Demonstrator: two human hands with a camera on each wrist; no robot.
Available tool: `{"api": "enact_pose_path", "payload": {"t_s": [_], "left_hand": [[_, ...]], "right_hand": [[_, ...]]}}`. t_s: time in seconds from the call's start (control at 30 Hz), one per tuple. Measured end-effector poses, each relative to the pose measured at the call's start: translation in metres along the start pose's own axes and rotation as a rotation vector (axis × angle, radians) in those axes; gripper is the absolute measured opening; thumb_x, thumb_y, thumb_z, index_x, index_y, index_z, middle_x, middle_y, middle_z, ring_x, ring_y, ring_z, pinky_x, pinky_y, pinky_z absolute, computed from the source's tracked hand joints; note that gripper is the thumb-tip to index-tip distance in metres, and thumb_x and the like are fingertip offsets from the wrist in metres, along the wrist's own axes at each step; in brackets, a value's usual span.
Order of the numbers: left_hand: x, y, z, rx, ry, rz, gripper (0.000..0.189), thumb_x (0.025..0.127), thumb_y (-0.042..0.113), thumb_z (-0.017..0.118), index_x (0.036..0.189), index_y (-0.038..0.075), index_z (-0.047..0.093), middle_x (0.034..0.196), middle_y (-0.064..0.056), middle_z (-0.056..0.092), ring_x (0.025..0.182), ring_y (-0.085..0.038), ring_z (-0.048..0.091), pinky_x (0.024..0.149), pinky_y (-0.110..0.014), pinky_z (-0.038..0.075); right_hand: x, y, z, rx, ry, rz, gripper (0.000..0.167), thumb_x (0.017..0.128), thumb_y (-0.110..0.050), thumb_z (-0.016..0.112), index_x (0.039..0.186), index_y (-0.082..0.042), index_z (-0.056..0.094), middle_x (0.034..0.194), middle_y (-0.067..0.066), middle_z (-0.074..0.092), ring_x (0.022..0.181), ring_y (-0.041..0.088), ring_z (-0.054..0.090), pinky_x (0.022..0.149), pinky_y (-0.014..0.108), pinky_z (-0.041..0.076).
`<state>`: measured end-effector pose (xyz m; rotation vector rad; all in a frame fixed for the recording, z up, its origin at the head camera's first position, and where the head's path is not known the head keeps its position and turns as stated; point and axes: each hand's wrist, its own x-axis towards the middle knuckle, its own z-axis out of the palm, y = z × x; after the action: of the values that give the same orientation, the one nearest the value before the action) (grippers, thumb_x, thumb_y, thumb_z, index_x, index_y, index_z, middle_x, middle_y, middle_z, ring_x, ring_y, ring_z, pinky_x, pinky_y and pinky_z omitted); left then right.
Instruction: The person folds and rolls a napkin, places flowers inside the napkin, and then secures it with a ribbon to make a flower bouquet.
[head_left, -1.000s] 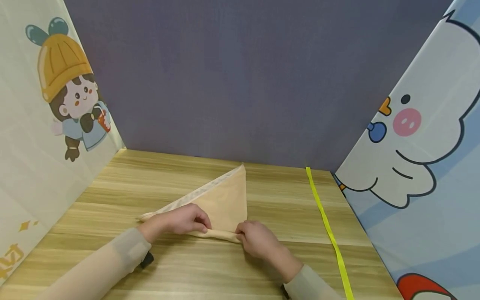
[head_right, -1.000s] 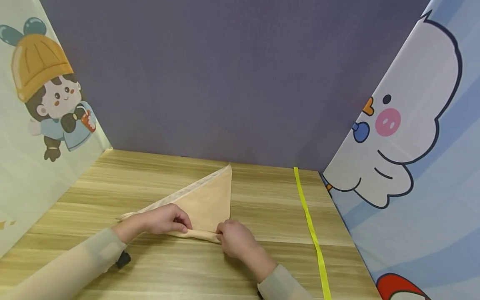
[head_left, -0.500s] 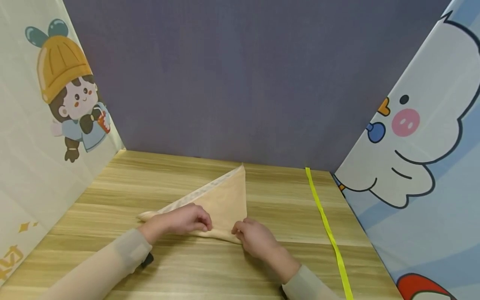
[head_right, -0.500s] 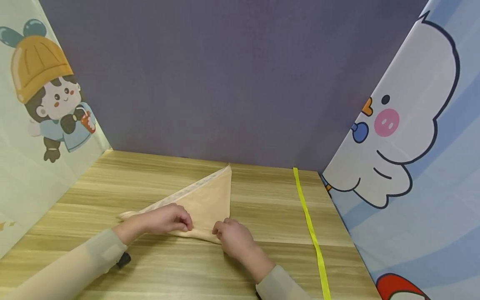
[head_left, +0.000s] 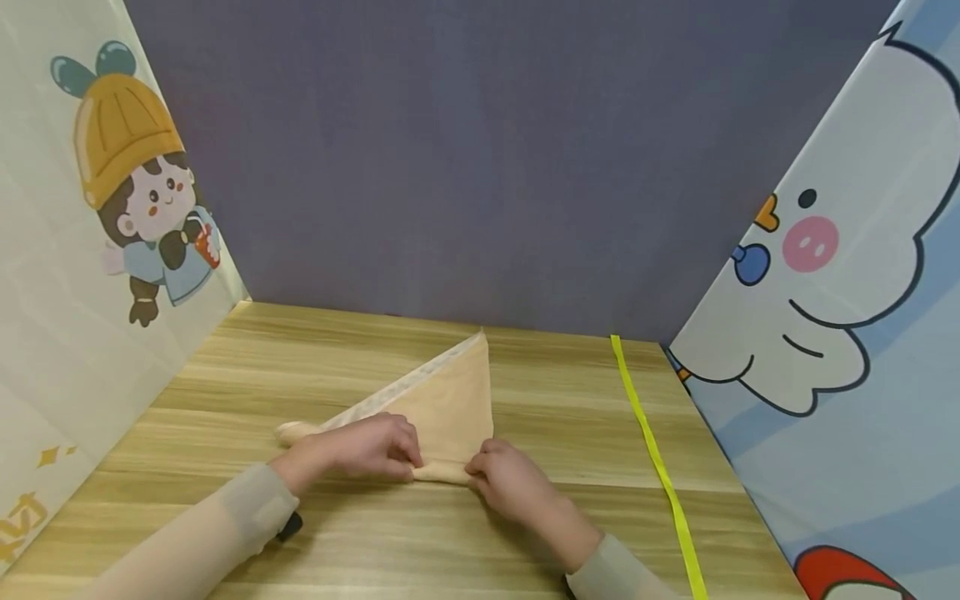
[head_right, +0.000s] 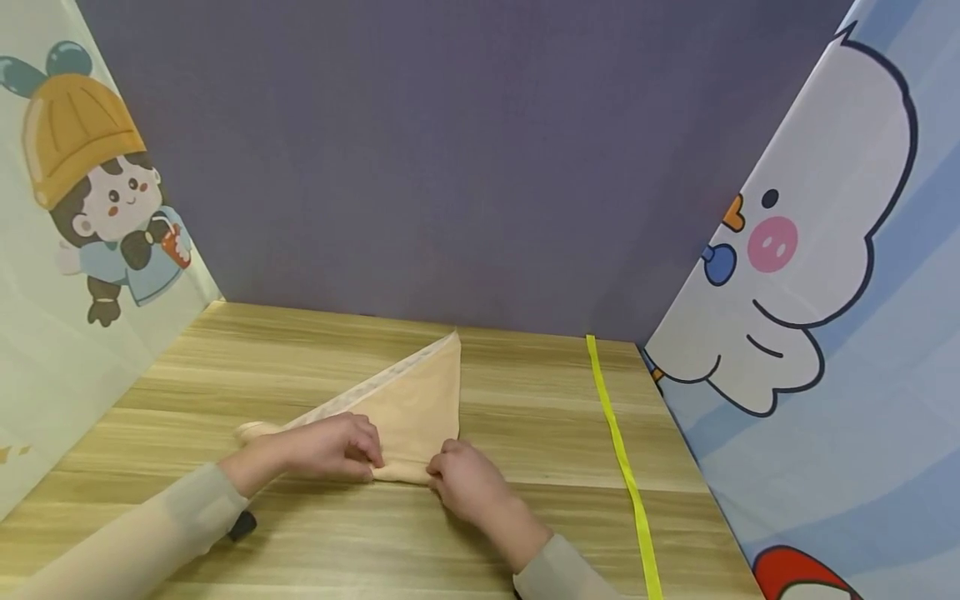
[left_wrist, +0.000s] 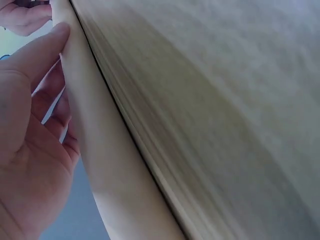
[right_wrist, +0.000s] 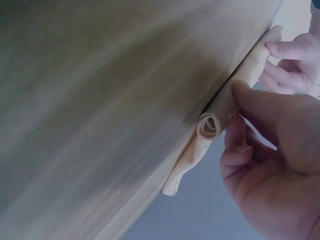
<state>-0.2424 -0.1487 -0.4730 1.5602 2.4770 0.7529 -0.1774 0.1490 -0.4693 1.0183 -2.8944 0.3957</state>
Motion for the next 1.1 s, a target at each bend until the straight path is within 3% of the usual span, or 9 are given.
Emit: {"api": "enact_pose_path", "payload": {"t_s": [0.17,0.27,0.4,0.5,0.6,0.83,0.97,1.1], "left_hand": [[-0.001,0.001,0.000,-0.071,-0.005,-0.077,0.012,0.104,0.019,0.078,0.111,0.017,0.087,0.102,0.010,0.080,0.096,0.002,0.069,0.087,-0.023,0.059],[-0.001,0.001,0.001,-0.123,-0.004,-0.154,0.012,0.105,0.020,0.076,0.111,0.019,0.087,0.104,0.012,0.081,0.097,0.003,0.071,0.086,-0.022,0.060],[0.002,-0.001,0.001,-0.168,-0.003,-0.212,0.009,0.106,0.020,0.075,0.107,0.021,0.085,0.102,0.013,0.081,0.093,0.004,0.070,0.085,-0.024,0.060],[0.004,-0.002,0.001,-0.178,0.001,-0.212,0.007,0.106,0.019,0.075,0.104,0.019,0.082,0.097,0.013,0.080,0.088,0.004,0.068,0.082,-0.024,0.059],[0.006,-0.002,0.001,-0.155,0.007,-0.205,0.008,0.106,0.017,0.074,0.103,0.018,0.081,0.097,0.012,0.079,0.088,0.004,0.066,0.083,-0.024,0.058],[0.008,0.000,0.003,-0.017,0.031,-0.129,0.013,0.106,0.012,0.073,0.106,0.013,0.085,0.099,0.008,0.069,0.089,0.000,0.060,0.082,-0.024,0.056],[0.005,0.003,0.006,-0.057,0.046,-0.134,0.013,0.105,0.013,0.074,0.107,0.011,0.086,0.098,0.007,0.065,0.087,0.000,0.056,0.080,-0.022,0.054],[0.003,0.006,0.008,-0.106,0.032,-0.123,0.014,0.100,0.021,0.083,0.108,0.011,0.087,0.096,0.008,0.066,0.086,0.001,0.055,0.077,-0.019,0.052]], "right_hand": [[0.002,0.005,-0.001,0.052,-0.010,0.027,0.011,0.102,-0.012,0.079,0.109,-0.010,0.086,0.096,-0.001,0.076,0.091,0.014,0.073,0.082,0.029,0.062],[0.003,0.008,-0.002,0.108,-0.019,0.074,0.011,0.103,-0.010,0.077,0.110,-0.009,0.085,0.101,0.001,0.079,0.095,0.016,0.074,0.084,0.032,0.063],[0.002,0.010,-0.002,0.189,-0.006,0.112,0.010,0.103,-0.008,0.075,0.111,-0.015,0.076,0.104,0.003,0.080,0.096,0.018,0.077,0.082,0.035,0.063],[0.002,0.012,-0.002,0.222,-0.002,0.121,0.011,0.104,-0.008,0.074,0.108,-0.017,0.071,0.101,0.002,0.079,0.090,0.013,0.074,0.077,0.032,0.060],[0.003,0.013,-0.001,0.220,-0.006,0.126,0.011,0.105,-0.007,0.072,0.106,-0.016,0.077,0.100,0.001,0.080,0.086,0.009,0.070,0.075,0.028,0.058],[0.004,0.012,0.000,0.018,0.052,0.010,0.014,0.103,-0.008,0.074,0.111,-0.010,0.085,0.098,0.002,0.068,0.085,0.010,0.066,0.076,0.025,0.059],[0.002,0.010,-0.003,0.018,0.034,-0.024,0.018,0.101,-0.012,0.076,0.117,-0.007,0.084,0.102,0.001,0.062,0.084,0.006,0.058,0.075,0.022,0.055],[0.001,0.013,-0.005,0.060,-0.018,-0.008,0.023,0.101,-0.015,0.080,0.122,-0.007,0.083,0.107,0.000,0.063,0.088,0.005,0.058,0.080,0.024,0.055]]}}
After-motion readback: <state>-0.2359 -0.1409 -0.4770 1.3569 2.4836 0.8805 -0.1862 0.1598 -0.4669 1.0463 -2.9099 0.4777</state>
